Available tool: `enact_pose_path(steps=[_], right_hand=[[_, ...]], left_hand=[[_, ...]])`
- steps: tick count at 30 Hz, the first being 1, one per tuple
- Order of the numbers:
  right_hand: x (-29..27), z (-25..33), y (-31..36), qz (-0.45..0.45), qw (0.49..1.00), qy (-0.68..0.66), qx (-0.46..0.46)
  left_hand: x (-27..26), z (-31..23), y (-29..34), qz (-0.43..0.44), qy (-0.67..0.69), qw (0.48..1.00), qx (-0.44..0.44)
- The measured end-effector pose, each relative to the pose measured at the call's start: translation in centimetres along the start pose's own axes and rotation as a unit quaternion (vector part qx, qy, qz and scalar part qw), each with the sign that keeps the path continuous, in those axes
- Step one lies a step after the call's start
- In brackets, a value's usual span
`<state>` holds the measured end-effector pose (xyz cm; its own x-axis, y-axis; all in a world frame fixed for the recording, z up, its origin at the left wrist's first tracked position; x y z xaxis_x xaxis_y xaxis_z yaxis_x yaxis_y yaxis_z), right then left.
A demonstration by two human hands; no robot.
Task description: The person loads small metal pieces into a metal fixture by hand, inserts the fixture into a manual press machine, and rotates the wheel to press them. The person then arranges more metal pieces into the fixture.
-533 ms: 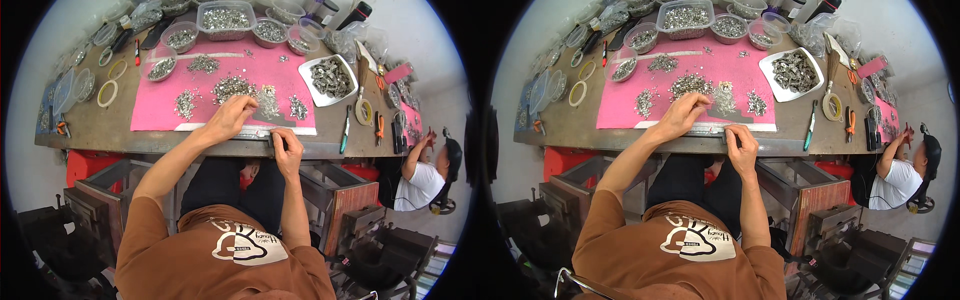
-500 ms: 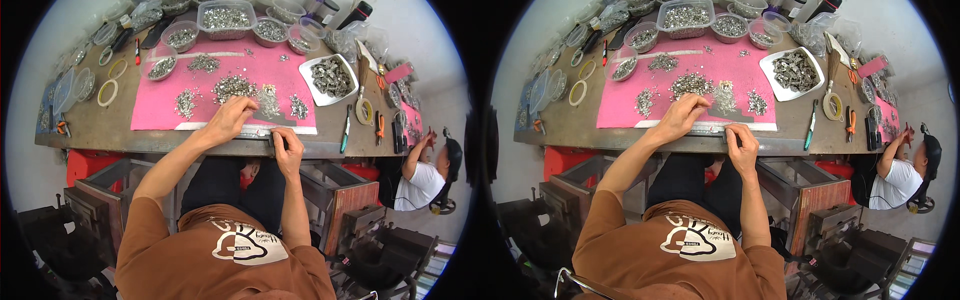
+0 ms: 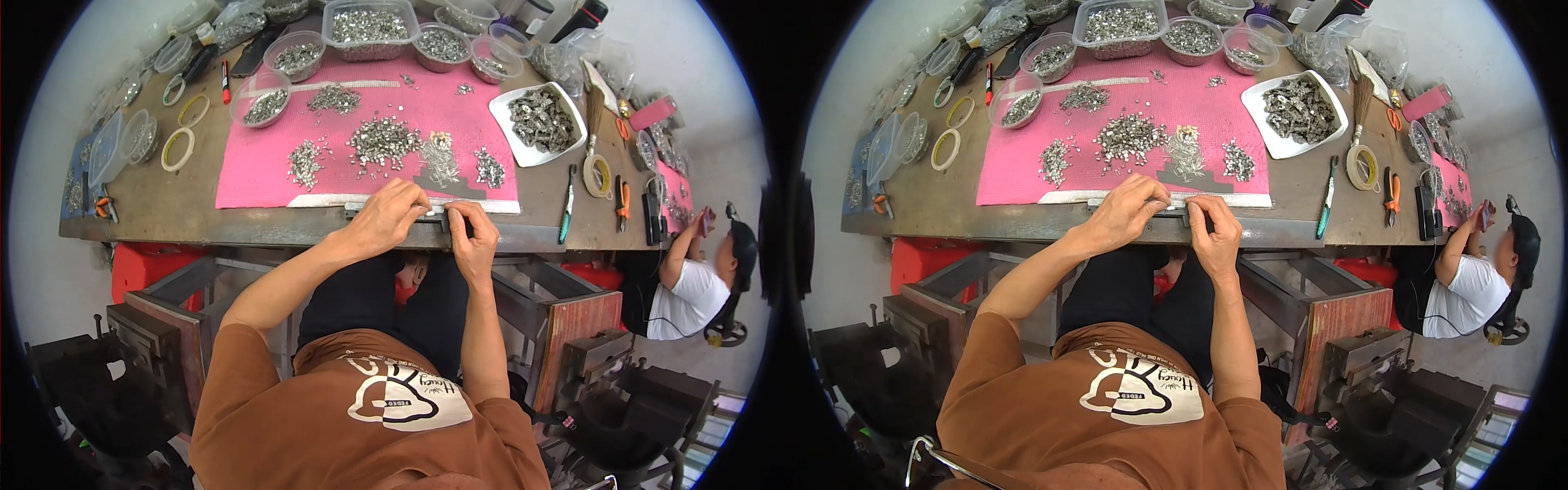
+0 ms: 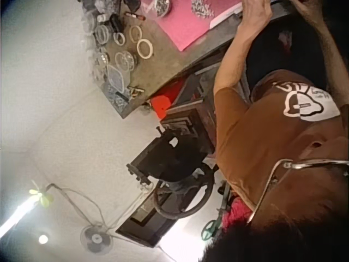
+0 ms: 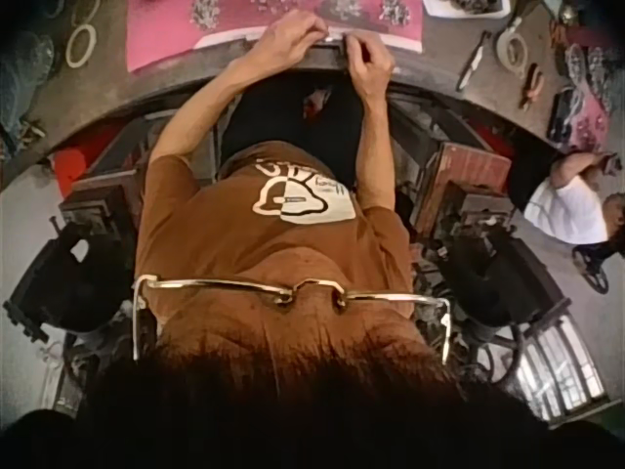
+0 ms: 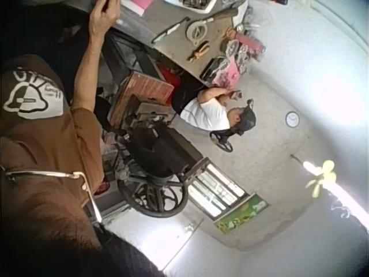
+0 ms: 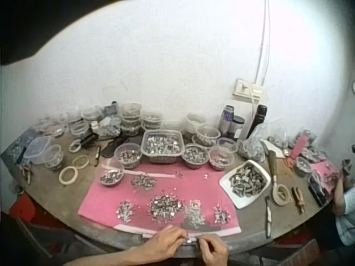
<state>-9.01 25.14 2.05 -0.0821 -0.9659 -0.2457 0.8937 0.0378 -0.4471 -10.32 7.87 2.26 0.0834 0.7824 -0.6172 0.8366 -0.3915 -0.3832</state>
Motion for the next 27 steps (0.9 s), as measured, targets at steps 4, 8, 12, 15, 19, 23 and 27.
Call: enact_pose_path(steps=[4, 8, 12, 15, 19, 23, 27], right_hand=[[0.0, -0.1, 0.0, -0.002, 1.000, 0.000, -0.007], [-0.1, -0.2, 0.0, -0.004, 1.000, 0.002, -0.013], [-0.1, -0.2, 0.0, -0.004, 1.000, 0.002, -0.001], [0.0, -0.1, -0.1, -0.004, 1.000, -0.001, -0.006], [0.0, 0.0, 0.0, -0.003, 1.000, 0.000, -0.003], [-0.1, -0.1, 0.1, -0.006, 1.000, 0.003, -0.003], [-0.1, -0.4, 0.0, -0.001, 1.000, 0.001, 0.026]], left_hand=[[0.0, -0.5, -0.1, -0.026, -0.022, 0.999, 0.030], [0.0, -0.8, -0.1, -0.042, -0.038, 0.998, 0.041], [0.0, -1.0, -0.1, -0.044, -0.049, 0.997, 0.046], [0.0, -1.4, 0.2, -0.065, -0.077, 0.993, 0.068], [-0.1, -2.9, 1.0, -0.103, -0.167, 0.974, 0.117], [-0.2, -2.7, 1.2, -0.122, -0.162, 0.977, 0.060], [-0.3, -2.8, 1.3, -0.133, -0.171, 0.976, 0.009]])
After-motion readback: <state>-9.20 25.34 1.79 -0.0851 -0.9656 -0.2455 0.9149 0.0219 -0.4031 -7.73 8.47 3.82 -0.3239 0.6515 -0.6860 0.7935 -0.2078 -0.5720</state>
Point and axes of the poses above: each hand's wrist, its own y-axis away from the middle knuckle, its own x-axis out of the palm, z = x × y, the point moved 7 cm from there along -y, towards the middle knuckle, and after that the axes turned 8 degrees about -y, right-handed, at the moved point
